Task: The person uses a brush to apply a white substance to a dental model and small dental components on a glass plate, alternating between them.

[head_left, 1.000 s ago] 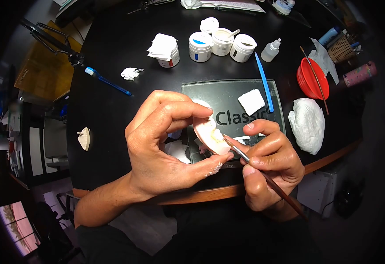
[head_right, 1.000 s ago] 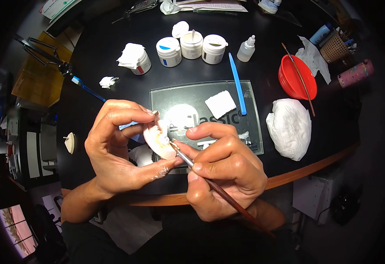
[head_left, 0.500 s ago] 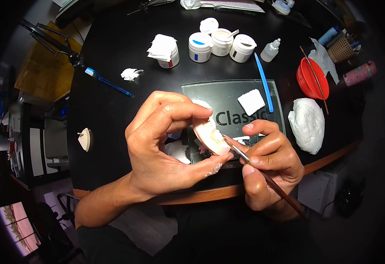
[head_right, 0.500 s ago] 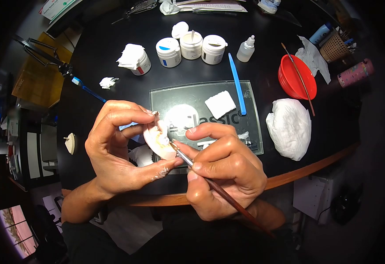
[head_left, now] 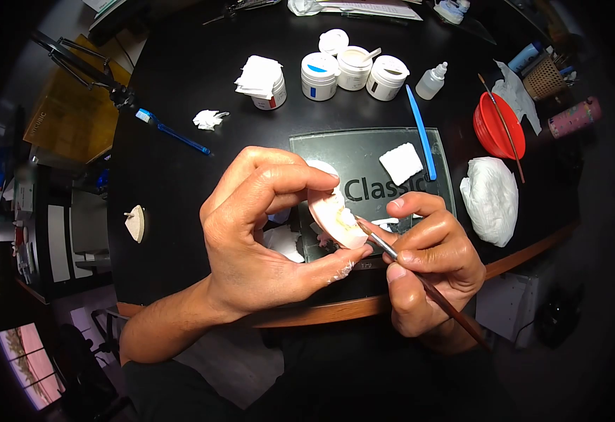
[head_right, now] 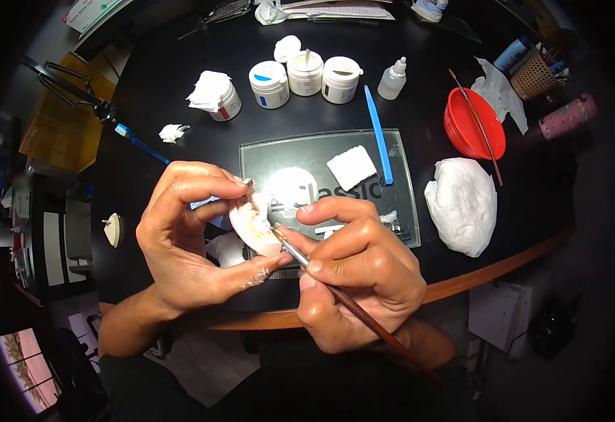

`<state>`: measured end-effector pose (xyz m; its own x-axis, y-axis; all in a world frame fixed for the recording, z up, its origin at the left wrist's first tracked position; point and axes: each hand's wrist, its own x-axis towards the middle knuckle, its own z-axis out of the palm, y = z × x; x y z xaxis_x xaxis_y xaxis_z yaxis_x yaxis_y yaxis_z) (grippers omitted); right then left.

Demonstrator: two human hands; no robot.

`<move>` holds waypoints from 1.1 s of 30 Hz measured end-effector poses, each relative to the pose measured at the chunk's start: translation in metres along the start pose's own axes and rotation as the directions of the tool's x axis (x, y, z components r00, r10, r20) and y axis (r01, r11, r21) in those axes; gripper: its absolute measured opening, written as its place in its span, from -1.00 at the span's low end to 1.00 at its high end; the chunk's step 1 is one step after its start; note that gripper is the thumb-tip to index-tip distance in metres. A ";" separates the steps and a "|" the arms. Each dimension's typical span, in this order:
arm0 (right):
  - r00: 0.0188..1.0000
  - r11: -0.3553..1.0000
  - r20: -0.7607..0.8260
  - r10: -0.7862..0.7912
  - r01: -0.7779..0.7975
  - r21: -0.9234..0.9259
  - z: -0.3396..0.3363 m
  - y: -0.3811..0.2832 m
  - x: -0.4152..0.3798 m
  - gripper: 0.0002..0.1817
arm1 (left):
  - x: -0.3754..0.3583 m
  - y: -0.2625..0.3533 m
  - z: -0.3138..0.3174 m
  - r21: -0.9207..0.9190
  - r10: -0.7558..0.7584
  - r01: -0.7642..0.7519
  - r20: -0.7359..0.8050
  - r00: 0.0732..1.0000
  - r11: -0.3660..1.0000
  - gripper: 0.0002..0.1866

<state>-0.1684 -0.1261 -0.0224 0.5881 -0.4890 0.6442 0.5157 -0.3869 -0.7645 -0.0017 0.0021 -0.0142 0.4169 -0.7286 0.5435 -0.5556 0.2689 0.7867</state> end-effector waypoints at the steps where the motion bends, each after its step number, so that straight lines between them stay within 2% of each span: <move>1: 1.000 1.000 -0.005 0.009 -0.009 0.004 0.001 0.000 -0.001 -0.84 | 0.000 0.000 0.000 -0.002 -0.003 0.003 0.002 1.000 1.000 -0.30; 4: 1.000 1.000 -0.006 0.004 -0.004 0.012 0.001 0.001 -0.001 -0.84 | 0.003 0.002 0.006 -0.043 0.000 -0.004 -0.090 0.996 0.999 -0.44; 7: 1.000 1.000 -0.010 0.009 -0.009 0.008 -0.001 -0.003 0.001 -0.83 | 0.003 0.002 0.007 -0.133 -0.074 0.063 -0.077 0.994 0.989 -0.41; 11: 0.998 0.998 -0.034 -0.053 0.054 0.034 -0.001 0.003 0.000 -0.78 | 0.003 0.001 0.005 -0.144 -0.097 0.091 -0.036 0.995 0.985 -0.38; 14: 0.996 1.000 -0.087 -0.006 0.007 0.011 -0.007 -0.004 -0.001 -0.74 | 0.002 0.002 0.005 -0.103 -0.099 0.096 -0.023 0.995 0.990 -0.35; 16: 0.987 0.988 -0.122 -0.102 0.086 -0.130 -0.027 -0.004 0.009 -0.78 | -0.001 0.002 0.001 -0.063 -0.103 0.104 0.022 0.994 0.993 -0.30; 18: 0.986 0.886 -0.103 -0.133 0.071 -0.458 -0.063 -0.013 0.030 -0.83 | -0.001 0.001 0.002 -0.081 -0.075 0.076 0.016 0.997 0.994 -0.31; 20: 0.954 0.718 -0.300 -0.008 -0.203 -0.666 -0.098 -0.025 0.052 -0.87 | 0.000 0.003 0.003 -0.055 -0.040 0.040 0.014 0.999 0.998 -0.32; 22: 0.944 0.491 -0.317 -0.090 -0.235 -0.839 -0.141 -0.017 0.074 -0.93 | 0.002 0.004 0.007 -0.040 0.006 -0.007 -0.036 0.999 0.999 -0.37; 25: 0.988 0.420 -0.149 0.041 -0.152 -0.895 -0.179 0.001 0.091 -0.92 | 0.003 0.004 0.007 -0.030 0.018 -0.020 -0.069 0.997 0.999 -0.40; 28: 0.979 0.268 -0.103 0.174 -0.148 -0.952 -0.172 0.006 0.094 -0.87 | 0.005 0.003 0.007 -0.040 -0.002 -0.001 -0.084 0.996 0.999 -0.41; 30: 0.985 0.364 -0.071 0.157 -0.124 -0.923 -0.170 0.011 0.090 -0.84 | 0.004 0.001 0.006 -0.049 -0.012 0.007 -0.094 0.995 0.999 -0.42; 32: 0.998 0.337 -0.018 0.055 -0.035 -0.941 -0.173 0.005 0.088 -0.89 | 0.006 0.001 0.005 -0.086 -0.029 0.020 -0.104 0.994 0.996 -0.43; 33: 0.999 0.408 -0.031 -0.017 -0.021 -0.913 -0.173 0.002 0.085 -0.92 | 0.006 -0.001 0.005 -0.099 -0.018 0.007 -0.110 0.994 0.995 -0.43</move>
<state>-0.2252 -0.3036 0.0269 0.5600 -0.5062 0.6559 -0.3703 -0.8611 -0.3484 -0.0025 -0.0059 -0.0128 0.5031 -0.6599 0.5581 -0.4784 0.3251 0.8157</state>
